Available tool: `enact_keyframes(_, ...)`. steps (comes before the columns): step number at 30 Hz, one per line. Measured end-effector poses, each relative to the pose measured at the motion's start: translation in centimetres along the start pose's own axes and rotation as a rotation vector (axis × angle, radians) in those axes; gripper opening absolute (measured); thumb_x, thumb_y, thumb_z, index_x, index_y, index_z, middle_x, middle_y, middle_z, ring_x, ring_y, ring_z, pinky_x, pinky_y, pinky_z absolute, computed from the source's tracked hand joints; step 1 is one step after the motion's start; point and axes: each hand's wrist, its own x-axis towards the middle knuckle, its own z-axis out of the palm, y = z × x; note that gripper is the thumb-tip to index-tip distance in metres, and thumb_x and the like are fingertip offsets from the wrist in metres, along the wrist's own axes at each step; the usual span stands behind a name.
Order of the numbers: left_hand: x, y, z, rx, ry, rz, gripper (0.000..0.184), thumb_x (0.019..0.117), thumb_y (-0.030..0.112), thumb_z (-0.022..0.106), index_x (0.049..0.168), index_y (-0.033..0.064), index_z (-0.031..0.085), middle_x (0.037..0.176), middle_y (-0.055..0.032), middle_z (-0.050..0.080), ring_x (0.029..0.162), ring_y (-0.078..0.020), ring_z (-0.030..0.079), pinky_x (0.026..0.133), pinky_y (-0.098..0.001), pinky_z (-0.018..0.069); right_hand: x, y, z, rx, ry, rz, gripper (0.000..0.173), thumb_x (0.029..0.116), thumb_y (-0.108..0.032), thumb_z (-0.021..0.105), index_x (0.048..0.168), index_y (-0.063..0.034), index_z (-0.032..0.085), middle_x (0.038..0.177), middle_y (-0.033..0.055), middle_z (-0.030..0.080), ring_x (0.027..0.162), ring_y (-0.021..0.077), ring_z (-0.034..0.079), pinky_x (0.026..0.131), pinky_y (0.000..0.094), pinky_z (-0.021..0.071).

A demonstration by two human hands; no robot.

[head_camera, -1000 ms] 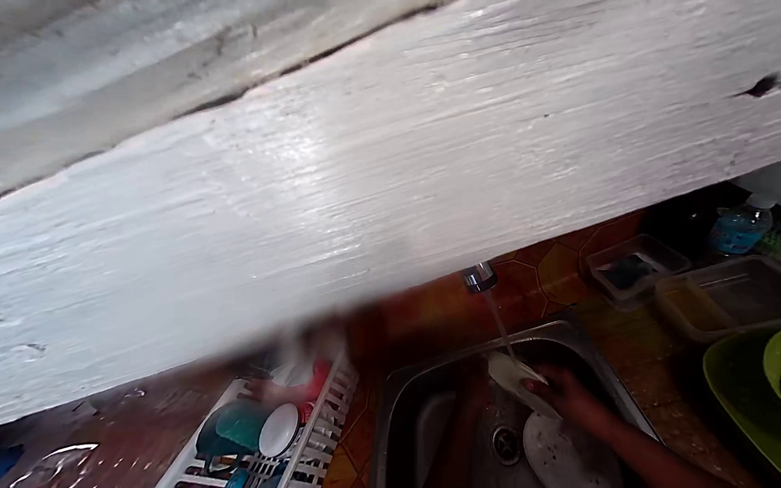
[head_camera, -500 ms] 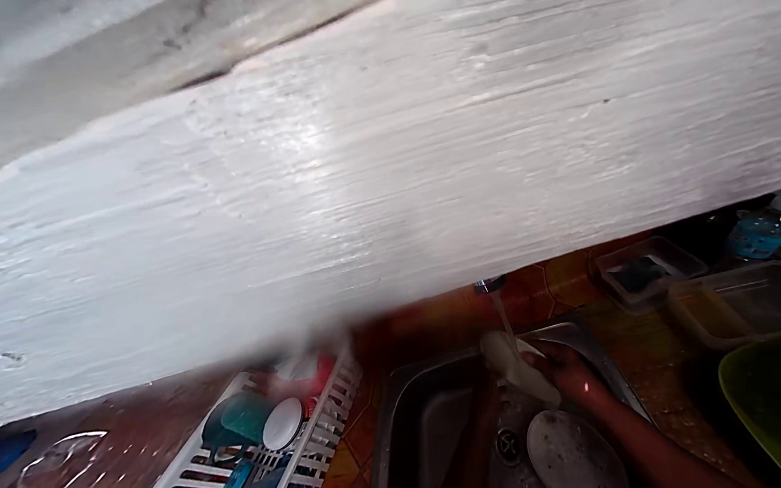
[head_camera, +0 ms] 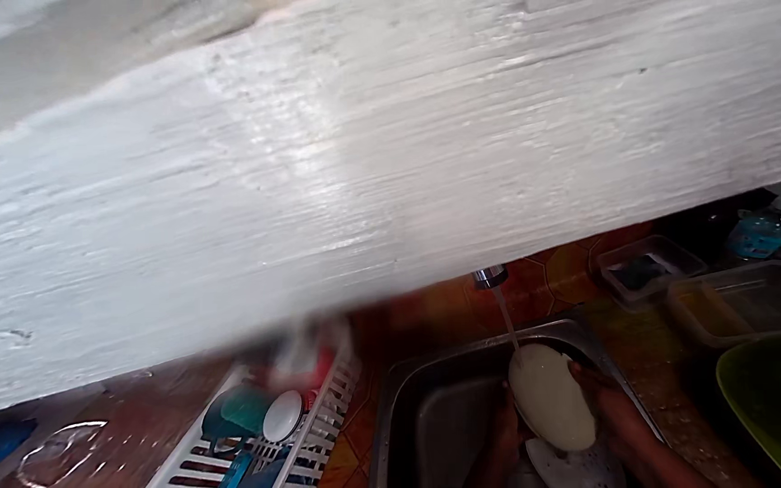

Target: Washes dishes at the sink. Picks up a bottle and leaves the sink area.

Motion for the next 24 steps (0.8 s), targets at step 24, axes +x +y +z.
enact_keyframes(24, -1.4, 3.4, -0.2, -0.365, -0.203, 0.081, 0.037, 0.1085, 0.022, 0.051, 0.139, -0.0002, 0.047, 0.12, -0.0187, 0.065, 0.1, -0.0271, 0.068, 0.085, -0.0426, 0.059, 2.6, -2.1, -0.1, 0.235, 0.015, -0.064, 0.02, 0.1068, -0.015, 0.052, 0.11, -0.0014, 0.066, 0.088, 0.0078, 0.072, 0.078, 0.0144, 0.071, 0.071, 0.0329, 0.0616)
